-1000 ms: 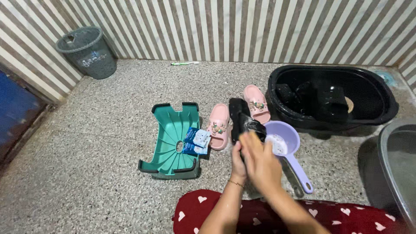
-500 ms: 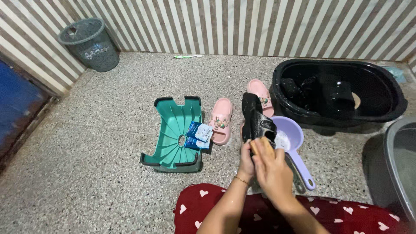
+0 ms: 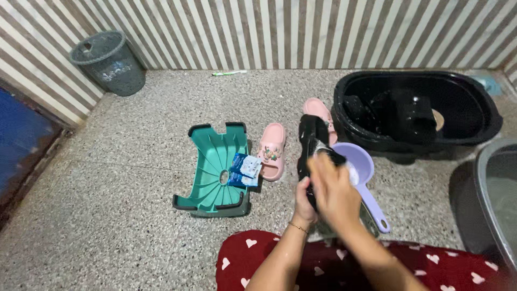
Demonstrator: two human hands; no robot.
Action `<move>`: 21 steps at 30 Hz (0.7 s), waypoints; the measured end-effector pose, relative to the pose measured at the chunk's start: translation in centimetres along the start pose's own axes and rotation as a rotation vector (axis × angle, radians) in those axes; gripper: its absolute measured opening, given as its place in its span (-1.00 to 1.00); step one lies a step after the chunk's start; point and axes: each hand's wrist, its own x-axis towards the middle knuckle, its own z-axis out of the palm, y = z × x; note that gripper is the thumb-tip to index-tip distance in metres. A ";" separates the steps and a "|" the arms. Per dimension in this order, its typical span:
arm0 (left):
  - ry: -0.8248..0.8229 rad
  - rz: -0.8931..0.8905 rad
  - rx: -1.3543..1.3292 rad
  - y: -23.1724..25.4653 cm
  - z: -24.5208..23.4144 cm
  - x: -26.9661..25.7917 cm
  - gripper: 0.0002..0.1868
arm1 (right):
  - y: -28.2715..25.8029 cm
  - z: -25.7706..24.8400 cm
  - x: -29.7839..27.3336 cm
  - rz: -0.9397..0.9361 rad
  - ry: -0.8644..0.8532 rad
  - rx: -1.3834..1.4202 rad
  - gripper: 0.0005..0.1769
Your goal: The person scrubs a black slipper with a brush and soapy water, rinses it with water from a ladle, and continues scrubbing. The person handles the slipper and brush throughout, using water from a nearby basin to rinse.
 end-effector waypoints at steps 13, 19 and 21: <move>-0.005 0.060 -0.022 1.1 -0.9 -0.1 -0.26 | -2.1 -1.0 -0.2 -0.010 -0.027 -0.031 -0.54; 0.026 0.028 -0.094 2.0 2.8 -0.5 -0.27 | -0.9 0.0 3.6 0.113 -0.094 -0.091 -0.50; 0.059 -0.008 -0.247 3.8 1.8 -0.5 -0.25 | -1.1 0.1 0.1 0.065 -0.140 0.031 -0.48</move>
